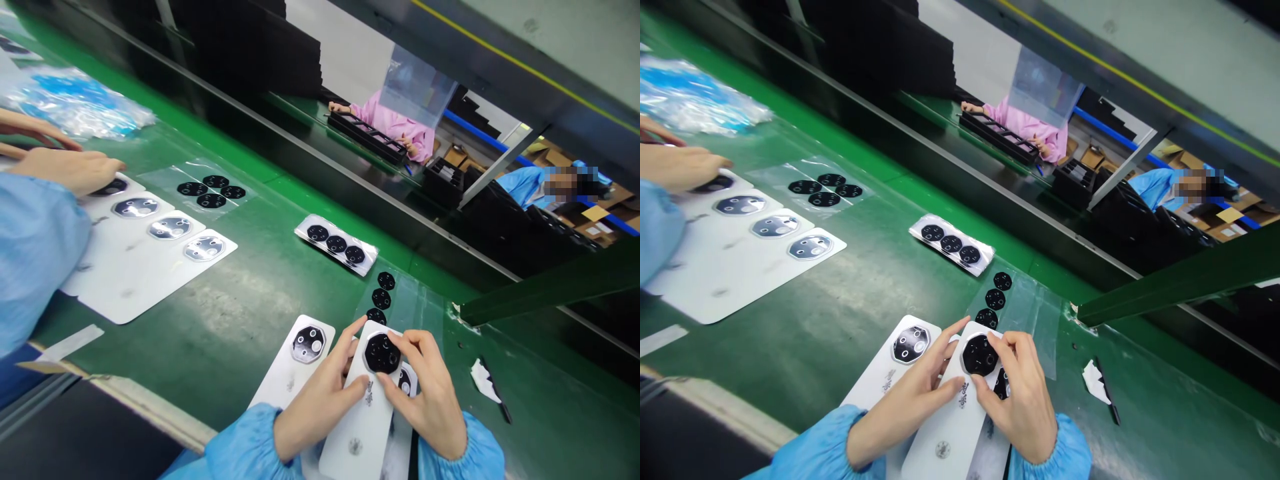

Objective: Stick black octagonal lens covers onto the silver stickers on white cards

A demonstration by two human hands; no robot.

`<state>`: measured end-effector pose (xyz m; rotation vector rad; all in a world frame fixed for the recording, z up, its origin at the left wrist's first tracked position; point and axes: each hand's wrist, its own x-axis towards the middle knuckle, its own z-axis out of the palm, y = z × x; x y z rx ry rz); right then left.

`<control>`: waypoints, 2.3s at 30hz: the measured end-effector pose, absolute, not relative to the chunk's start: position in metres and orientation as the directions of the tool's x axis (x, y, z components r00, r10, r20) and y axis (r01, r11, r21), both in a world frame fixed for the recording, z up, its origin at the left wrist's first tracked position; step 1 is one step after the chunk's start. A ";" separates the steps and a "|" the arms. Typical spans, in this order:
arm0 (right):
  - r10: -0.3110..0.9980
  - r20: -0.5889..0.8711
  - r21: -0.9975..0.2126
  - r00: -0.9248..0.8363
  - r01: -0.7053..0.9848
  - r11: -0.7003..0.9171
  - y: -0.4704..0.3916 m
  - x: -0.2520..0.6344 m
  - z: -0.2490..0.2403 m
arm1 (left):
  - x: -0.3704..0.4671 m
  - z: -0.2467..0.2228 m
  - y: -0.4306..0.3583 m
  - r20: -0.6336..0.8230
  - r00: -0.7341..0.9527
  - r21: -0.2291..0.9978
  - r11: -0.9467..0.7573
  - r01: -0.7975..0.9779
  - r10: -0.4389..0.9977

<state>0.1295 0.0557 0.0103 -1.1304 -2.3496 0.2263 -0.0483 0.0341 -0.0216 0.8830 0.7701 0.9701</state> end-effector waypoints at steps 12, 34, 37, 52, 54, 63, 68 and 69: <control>0.776 0.345 -0.385 -0.528 0.675 0.630 0.056 0.127 0.011 | -0.049 -0.022 0.035 -0.145 0.372 0.900 0.279 -0.335 0.917; 0.785 0.303 -0.398 -0.540 0.677 0.620 0.057 0.129 0.012 | -0.050 -0.021 0.036 -0.150 0.372 0.904 0.280 -0.324 0.916; 0.787 0.294 -0.394 -0.542 0.682 0.616 0.057 0.129 0.012 | -0.050 -0.020 0.036 -0.147 0.372 0.904 0.277 -0.326 0.917; 0.801 0.291 -0.361 -0.523 0.716 0.598 0.055 0.126 0.015 | -0.049 -0.018 0.035 -0.162 0.373 0.909 0.285 -0.303 0.913; 0.805 0.286 -0.357 -0.520 0.722 0.593 0.055 0.126 0.015 | -0.049 -0.018 0.035 -0.161 0.371 0.907 0.285 -0.311 0.915; 0.803 0.299 -0.347 -0.516 0.725 0.595 0.055 0.125 0.016 | -0.050 -0.019 0.035 -0.153 0.370 0.906 0.279 -0.319 0.917; 0.800 0.291 -0.341 -0.525 0.724 0.600 0.055 0.127 0.014 | -0.050 -0.020 0.036 -0.142 0.377 0.918 0.264 -0.296 0.916; 0.799 0.288 -0.341 -0.528 0.724 0.600 0.056 0.127 0.014 | -0.050 -0.020 0.036 -0.140 0.375 0.923 0.258 -0.286 0.916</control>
